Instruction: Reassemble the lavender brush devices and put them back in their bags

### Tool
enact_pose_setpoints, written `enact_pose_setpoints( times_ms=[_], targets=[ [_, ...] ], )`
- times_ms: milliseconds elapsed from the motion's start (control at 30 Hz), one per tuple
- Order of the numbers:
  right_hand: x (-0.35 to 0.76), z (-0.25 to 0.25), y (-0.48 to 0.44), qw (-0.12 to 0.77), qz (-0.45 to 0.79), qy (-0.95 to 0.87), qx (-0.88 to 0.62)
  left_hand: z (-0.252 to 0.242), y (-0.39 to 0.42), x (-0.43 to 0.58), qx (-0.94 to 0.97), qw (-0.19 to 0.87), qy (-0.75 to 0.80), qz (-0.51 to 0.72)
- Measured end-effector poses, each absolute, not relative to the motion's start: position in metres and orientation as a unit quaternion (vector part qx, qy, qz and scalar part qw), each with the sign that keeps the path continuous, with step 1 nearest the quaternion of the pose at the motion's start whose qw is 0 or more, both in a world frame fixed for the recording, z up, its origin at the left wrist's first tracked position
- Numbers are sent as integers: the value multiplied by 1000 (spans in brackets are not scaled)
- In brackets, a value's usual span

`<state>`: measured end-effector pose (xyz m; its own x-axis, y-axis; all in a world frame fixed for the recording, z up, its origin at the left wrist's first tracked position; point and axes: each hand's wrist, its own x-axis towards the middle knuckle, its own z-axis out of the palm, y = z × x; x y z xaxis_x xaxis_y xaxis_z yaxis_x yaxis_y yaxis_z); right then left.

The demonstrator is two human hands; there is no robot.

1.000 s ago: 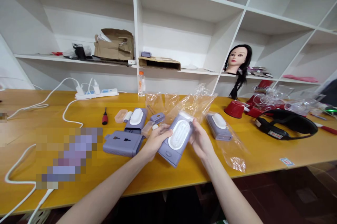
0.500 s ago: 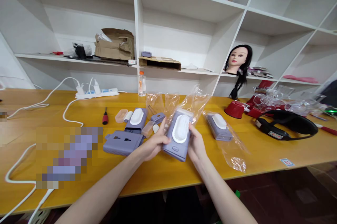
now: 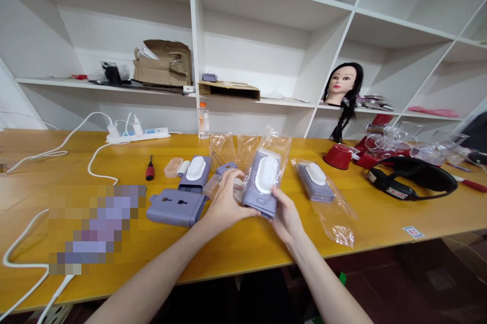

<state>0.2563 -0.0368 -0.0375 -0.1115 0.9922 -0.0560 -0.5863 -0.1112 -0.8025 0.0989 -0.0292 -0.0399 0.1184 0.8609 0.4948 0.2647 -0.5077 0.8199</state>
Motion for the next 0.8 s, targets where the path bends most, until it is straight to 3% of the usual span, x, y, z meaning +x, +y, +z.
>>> enact_pose_setpoints(
  times_ms=[167,367,533,667,800],
  targets=[
    [253,-41,-54,534,686,-381,-315,-35,-34,95,735,324,350,481],
    [259,-43,-55,556,566,-511,-329,-34,-39,96,710,312,345,529],
    [261,-29,-35,596,639,-390,-291,-41,-44,101,684,286,337,579],
    [254,-19,-26,617,696,-297,-217,-48,-44,109,727,205,312,576],
    [242,-30,-35,626,702,-270,-206,-54,-40,116,690,128,381,602]
  ],
)
